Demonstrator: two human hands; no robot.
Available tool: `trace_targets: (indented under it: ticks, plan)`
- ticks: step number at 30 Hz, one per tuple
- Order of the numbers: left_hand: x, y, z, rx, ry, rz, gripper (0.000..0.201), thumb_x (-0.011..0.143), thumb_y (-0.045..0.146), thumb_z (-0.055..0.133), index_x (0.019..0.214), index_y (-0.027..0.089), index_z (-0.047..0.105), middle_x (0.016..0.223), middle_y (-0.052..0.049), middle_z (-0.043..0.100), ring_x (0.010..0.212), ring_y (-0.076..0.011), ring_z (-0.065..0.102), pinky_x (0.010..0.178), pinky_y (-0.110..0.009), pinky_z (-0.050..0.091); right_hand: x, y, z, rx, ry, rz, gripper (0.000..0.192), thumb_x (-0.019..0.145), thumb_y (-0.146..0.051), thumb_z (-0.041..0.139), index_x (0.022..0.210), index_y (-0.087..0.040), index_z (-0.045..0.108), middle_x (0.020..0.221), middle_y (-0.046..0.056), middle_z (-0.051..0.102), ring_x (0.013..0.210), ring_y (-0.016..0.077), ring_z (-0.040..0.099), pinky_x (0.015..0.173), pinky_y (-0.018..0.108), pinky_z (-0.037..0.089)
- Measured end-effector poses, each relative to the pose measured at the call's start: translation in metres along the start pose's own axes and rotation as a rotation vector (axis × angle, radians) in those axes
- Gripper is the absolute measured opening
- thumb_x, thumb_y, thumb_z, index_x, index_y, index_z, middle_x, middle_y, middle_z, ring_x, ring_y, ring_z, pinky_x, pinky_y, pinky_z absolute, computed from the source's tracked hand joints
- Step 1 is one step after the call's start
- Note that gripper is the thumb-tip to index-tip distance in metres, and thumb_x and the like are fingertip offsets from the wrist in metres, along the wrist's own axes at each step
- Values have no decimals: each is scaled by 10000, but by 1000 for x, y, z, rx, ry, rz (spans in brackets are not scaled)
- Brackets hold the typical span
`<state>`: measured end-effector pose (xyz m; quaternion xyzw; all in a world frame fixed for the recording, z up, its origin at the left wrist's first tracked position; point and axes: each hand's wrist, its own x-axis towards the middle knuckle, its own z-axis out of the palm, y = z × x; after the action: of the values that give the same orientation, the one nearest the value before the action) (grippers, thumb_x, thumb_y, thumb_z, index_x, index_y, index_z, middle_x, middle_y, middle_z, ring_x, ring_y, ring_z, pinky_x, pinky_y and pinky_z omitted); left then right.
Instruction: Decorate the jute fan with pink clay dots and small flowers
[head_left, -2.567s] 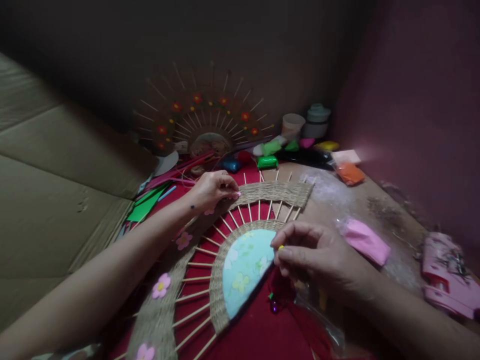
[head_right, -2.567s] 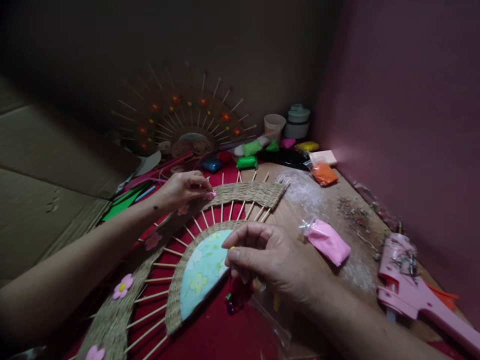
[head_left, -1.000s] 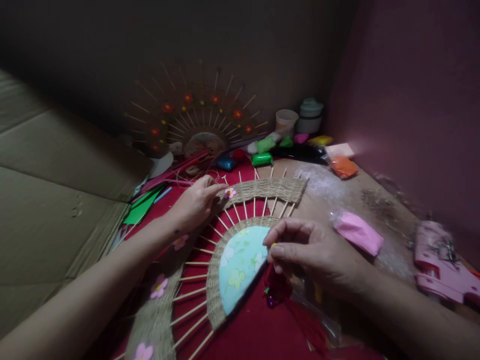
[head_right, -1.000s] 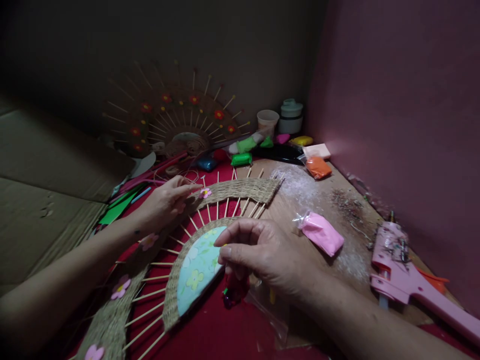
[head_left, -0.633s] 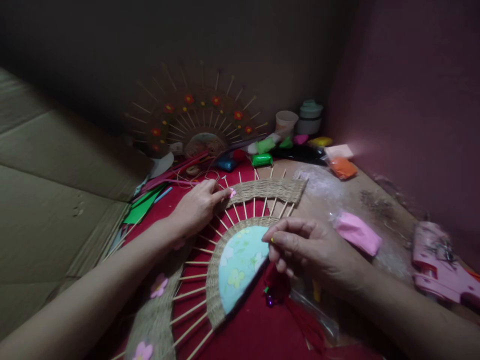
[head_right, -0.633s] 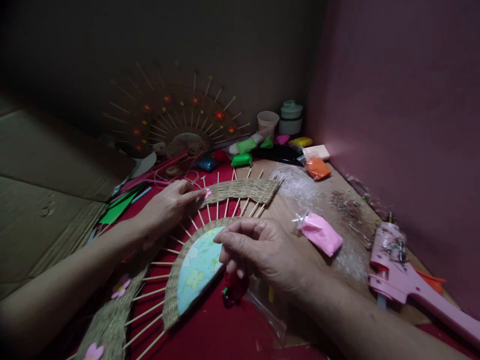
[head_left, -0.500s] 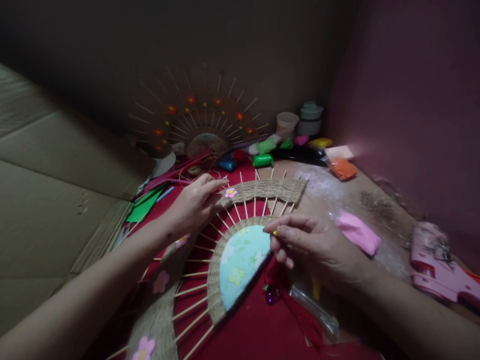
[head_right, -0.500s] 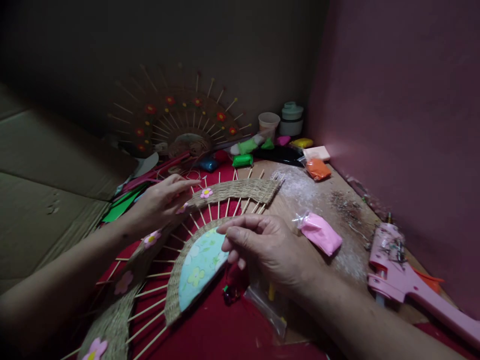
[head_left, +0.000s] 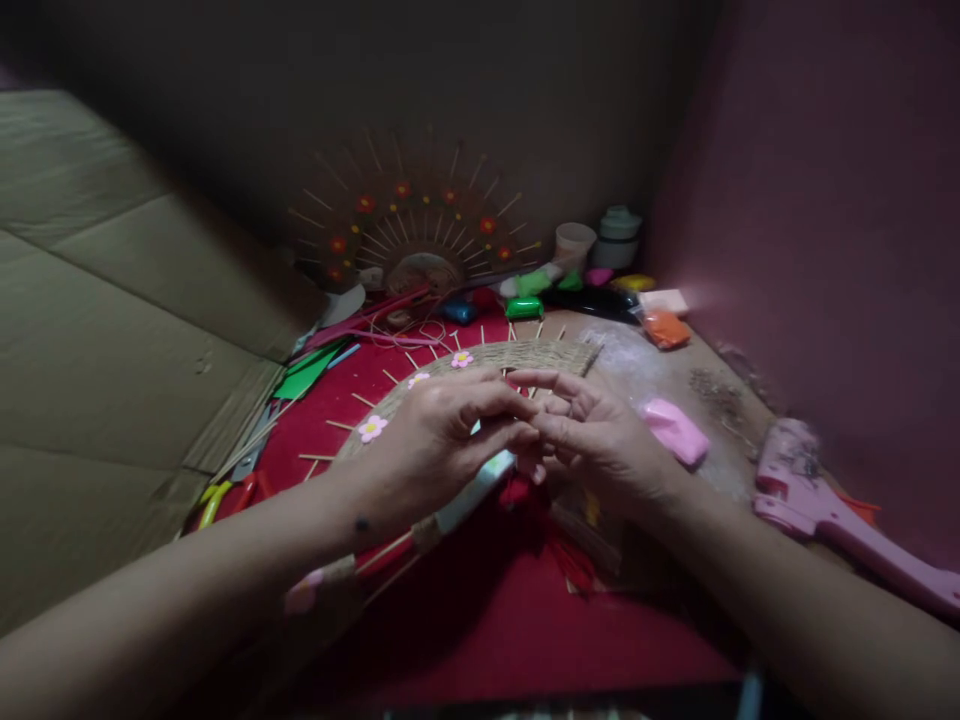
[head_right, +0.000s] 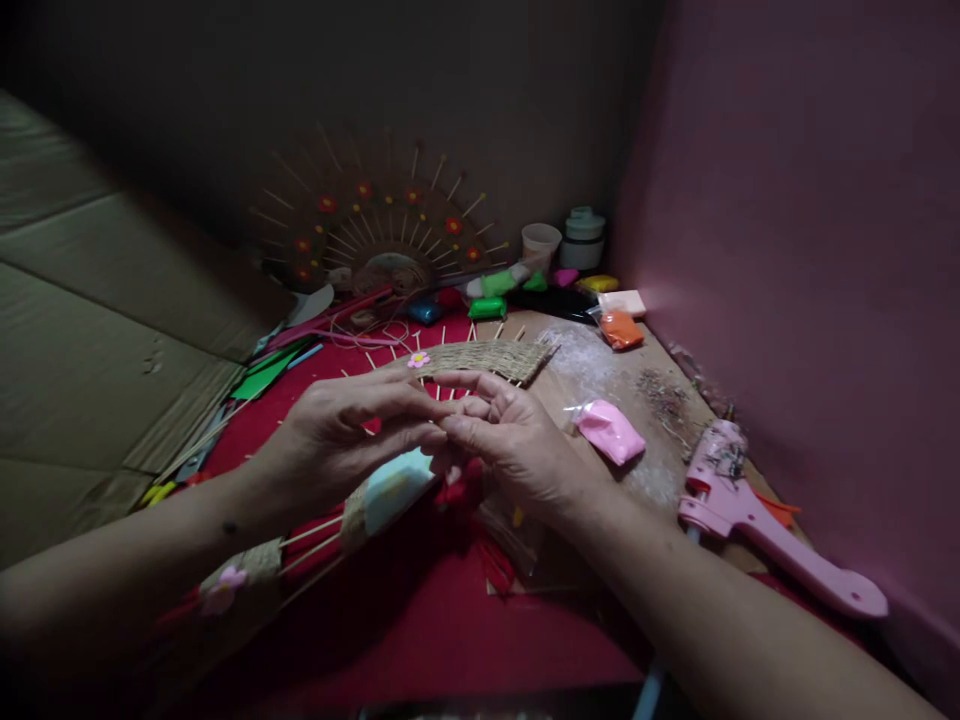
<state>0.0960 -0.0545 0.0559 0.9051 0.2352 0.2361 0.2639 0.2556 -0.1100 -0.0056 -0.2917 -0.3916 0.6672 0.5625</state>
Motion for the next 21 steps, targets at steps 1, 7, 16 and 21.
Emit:
trace_targets:
  ticks: [1,7,16,21]
  plan:
    - [-1,4,0,-7,20,-19,88,813,229,628,804,200,711,778,-7,685,728,-138,622,687,-256,484,0,-1,1,-9,-31,-5,356,808,-246,647,1143,-208,531,703,-15,650,566,111,617,516,225,496]
    - [-19,30,-9,-143,90,-137,70,801,192,637,815,165,700,760,-7,685,700,-121,632,657,-219,488,-13,-33,8,-389,-158,-113,261,865,-242,537,1120,-198,570,832,12,644,703,119,617,664,283,521]
    - [-64,38,30,-142,-22,-272,72,830,192,597,850,179,665,782,18,683,711,-105,620,659,-210,474,-58,-37,-19,-1761,-444,-227,221,802,-242,592,1019,-201,609,961,83,586,879,218,522,750,367,442]
    - [-73,30,60,-18,12,-237,101,837,173,584,830,153,683,801,-20,695,743,-127,619,696,-252,457,-56,-23,-25,-1742,-353,-165,330,782,-86,561,1096,-187,573,1068,85,562,909,194,539,786,340,445]
